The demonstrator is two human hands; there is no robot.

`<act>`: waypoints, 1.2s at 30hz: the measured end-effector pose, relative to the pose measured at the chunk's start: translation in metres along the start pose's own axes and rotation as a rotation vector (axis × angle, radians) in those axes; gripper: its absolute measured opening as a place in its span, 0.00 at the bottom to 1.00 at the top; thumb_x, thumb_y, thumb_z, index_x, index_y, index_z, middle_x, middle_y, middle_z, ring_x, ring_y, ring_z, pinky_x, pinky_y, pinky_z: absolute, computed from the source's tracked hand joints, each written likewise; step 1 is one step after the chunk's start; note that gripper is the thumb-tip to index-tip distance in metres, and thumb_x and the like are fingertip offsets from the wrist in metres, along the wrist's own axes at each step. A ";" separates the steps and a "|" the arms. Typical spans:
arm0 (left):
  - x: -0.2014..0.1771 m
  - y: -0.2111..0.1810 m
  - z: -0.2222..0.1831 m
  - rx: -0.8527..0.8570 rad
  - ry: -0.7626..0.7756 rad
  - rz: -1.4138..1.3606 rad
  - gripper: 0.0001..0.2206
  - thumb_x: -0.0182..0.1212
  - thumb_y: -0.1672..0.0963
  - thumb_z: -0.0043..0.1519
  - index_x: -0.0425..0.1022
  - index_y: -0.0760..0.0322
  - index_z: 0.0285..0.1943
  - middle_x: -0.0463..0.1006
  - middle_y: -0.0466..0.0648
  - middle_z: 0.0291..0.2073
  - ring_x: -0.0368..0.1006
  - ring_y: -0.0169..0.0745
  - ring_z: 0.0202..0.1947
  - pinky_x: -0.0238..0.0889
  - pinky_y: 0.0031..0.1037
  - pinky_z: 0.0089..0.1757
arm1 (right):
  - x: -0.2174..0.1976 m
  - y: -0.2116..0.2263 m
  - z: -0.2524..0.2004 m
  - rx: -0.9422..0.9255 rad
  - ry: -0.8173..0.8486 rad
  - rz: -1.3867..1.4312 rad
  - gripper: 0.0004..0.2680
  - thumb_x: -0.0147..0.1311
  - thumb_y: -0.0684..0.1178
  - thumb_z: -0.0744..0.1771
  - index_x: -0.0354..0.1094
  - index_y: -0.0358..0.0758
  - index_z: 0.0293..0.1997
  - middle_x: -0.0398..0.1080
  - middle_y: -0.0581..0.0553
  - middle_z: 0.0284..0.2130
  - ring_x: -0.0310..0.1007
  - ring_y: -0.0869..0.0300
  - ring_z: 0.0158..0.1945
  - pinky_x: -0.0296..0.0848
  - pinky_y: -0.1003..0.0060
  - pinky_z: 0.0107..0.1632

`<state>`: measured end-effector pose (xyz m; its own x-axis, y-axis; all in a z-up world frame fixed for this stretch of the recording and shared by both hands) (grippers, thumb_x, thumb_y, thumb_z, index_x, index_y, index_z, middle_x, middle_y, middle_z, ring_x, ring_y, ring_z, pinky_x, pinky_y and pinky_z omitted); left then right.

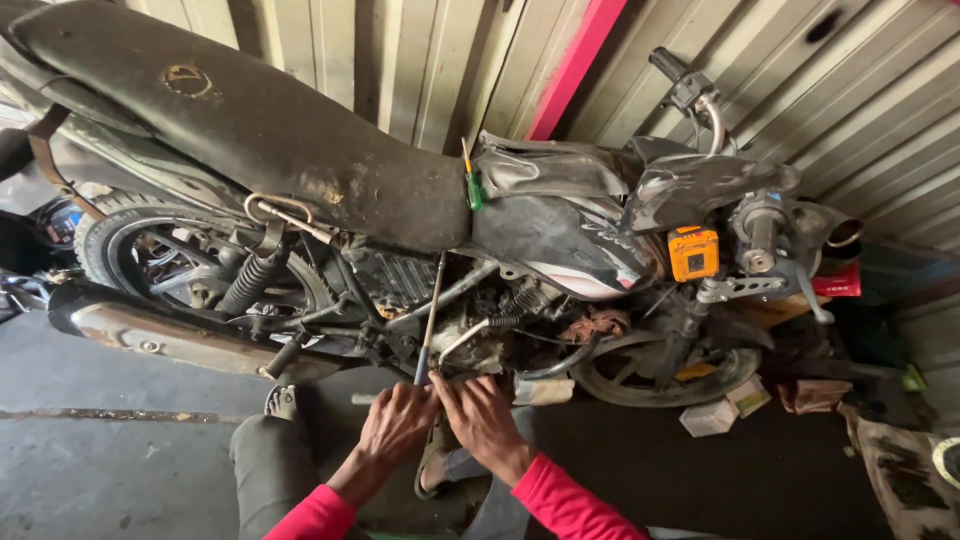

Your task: The person is repairing a motorcycle, specifically working on the engine area using a T-handle wrench.

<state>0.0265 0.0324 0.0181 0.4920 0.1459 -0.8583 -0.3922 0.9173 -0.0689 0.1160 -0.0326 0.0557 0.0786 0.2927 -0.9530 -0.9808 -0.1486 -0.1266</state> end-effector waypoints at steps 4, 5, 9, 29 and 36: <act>-0.014 0.007 -0.017 -0.055 -0.099 -0.146 0.16 0.63 0.57 0.56 0.73 0.65 0.53 0.78 0.48 0.37 0.74 0.44 0.37 0.69 0.34 0.37 | 0.026 -0.002 -0.006 0.166 -0.099 0.261 0.15 0.50 0.41 0.70 0.63 0.35 0.66 0.74 0.40 0.46 0.74 0.50 0.47 0.67 0.52 0.51; -0.027 0.010 -0.023 -0.088 -0.256 -0.226 0.19 0.63 0.56 0.56 0.71 0.69 0.55 0.80 0.50 0.39 0.76 0.46 0.37 0.70 0.35 0.36 | 0.024 -0.003 -0.007 0.218 -0.185 0.337 0.13 0.52 0.43 0.69 0.65 0.36 0.61 0.75 0.40 0.46 0.75 0.49 0.47 0.66 0.52 0.49; -0.006 0.030 -0.024 -0.789 0.035 -0.538 0.25 0.67 0.47 0.58 0.64 0.65 0.53 0.81 0.56 0.30 0.78 0.58 0.30 0.69 0.45 0.31 | 0.024 0.013 -0.001 0.356 -0.259 0.471 0.09 0.52 0.44 0.69 0.67 0.37 0.55 0.74 0.39 0.42 0.73 0.46 0.46 0.67 0.52 0.48; -0.024 0.021 0.012 -0.024 -0.092 -0.268 0.27 0.63 0.57 0.53 0.72 0.58 0.66 0.75 0.44 0.37 0.73 0.42 0.39 0.69 0.35 0.38 | -0.107 0.027 0.019 0.117 -0.374 -0.104 0.16 0.54 0.43 0.62 0.68 0.37 0.57 0.75 0.43 0.47 0.76 0.51 0.48 0.64 0.47 0.51; -0.039 0.011 0.001 -0.022 -0.173 -0.134 0.31 0.62 0.57 0.52 0.68 0.68 0.68 0.78 0.47 0.40 0.75 0.45 0.39 0.70 0.35 0.39 | 0.012 -0.004 -0.009 0.302 -0.239 0.092 0.11 0.54 0.43 0.66 0.72 0.38 0.54 0.75 0.41 0.44 0.75 0.48 0.45 0.72 0.56 0.46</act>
<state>0.0034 0.0372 0.0515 0.6663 0.0868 -0.7406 -0.3305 0.9247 -0.1890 0.1220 -0.0368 0.0427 -0.0213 0.5079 -0.8612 -0.9930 0.0895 0.0774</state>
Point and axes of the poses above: each hand's wrist, its own z-axis towards the middle knuckle, its own x-axis out of the palm, y = z × x, the point moved 7 cm from there along z, towards the middle knuckle
